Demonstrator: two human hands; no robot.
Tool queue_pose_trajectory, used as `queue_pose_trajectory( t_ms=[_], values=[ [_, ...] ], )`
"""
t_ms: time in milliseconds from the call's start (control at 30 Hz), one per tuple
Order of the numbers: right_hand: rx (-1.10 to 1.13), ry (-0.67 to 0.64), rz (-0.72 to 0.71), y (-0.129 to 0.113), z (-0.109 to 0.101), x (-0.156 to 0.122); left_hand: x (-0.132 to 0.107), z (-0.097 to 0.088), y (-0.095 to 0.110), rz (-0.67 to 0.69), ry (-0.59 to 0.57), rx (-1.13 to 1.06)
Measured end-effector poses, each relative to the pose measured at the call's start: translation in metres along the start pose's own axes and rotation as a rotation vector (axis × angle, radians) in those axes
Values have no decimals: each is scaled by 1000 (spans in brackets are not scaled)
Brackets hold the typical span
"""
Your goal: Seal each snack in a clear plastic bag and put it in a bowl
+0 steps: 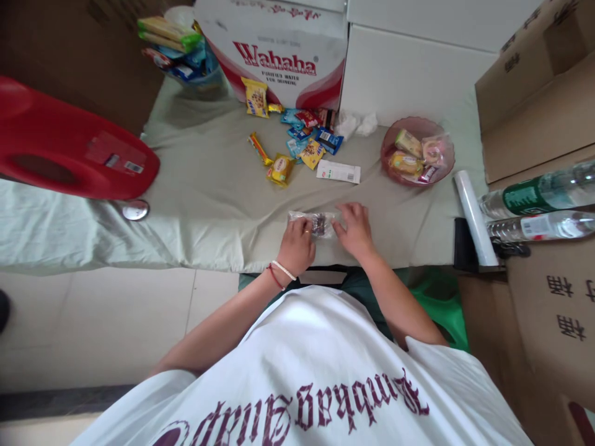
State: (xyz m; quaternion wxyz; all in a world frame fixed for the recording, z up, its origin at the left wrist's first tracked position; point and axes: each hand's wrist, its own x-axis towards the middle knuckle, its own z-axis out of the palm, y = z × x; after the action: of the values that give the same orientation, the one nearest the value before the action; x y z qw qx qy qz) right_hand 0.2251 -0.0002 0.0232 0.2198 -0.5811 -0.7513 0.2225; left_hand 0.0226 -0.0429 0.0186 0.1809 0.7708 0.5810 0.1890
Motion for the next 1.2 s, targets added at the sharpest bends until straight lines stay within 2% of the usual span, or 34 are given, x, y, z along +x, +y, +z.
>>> queue_pose_trajectory(
  t_ms=[67,133,200,300,433,533,600,700,767,833,967,1067,1133,1200],
  values=[
    [-141,55,103,5,-3,-4,-7,1,3,14,-39,108],
    [-173,-5,113,3,-7,-5,-10,1,5,10,-77,177],
    [-134,-60,105,-10,-11,0,-11,1,6,7,-94,215],
    [-94,-148,80,-44,-10,19,-8,2,5,28,-93,213],
    [-204,-302,20,-93,13,50,-13,-5,1,61,-83,147],
    [-325,-359,59,-113,35,56,-37,-15,-11,74,-89,61],
    [-396,-322,40,-119,46,51,-57,-21,-27,52,-45,-3],
    [-473,-276,-34,-122,56,42,-78,-27,-59,-19,142,-64],
    [-499,-297,-41,-122,58,40,-79,-28,-79,-68,266,-87],
    [-507,-322,-24,-123,57,40,-70,-29,-94,-110,341,-92],
    [-503,-330,-20,-124,47,37,-44,-27,-108,-127,363,-86],
    [-421,-238,2,-113,30,29,-34,-23,-109,-95,352,-85],
    [-285,-131,68,-92,11,28,-33,-20,-109,-69,340,-61],
    [-56,-17,151,-58,-18,35,-34,-19,-108,-46,337,-22]
  ],
)
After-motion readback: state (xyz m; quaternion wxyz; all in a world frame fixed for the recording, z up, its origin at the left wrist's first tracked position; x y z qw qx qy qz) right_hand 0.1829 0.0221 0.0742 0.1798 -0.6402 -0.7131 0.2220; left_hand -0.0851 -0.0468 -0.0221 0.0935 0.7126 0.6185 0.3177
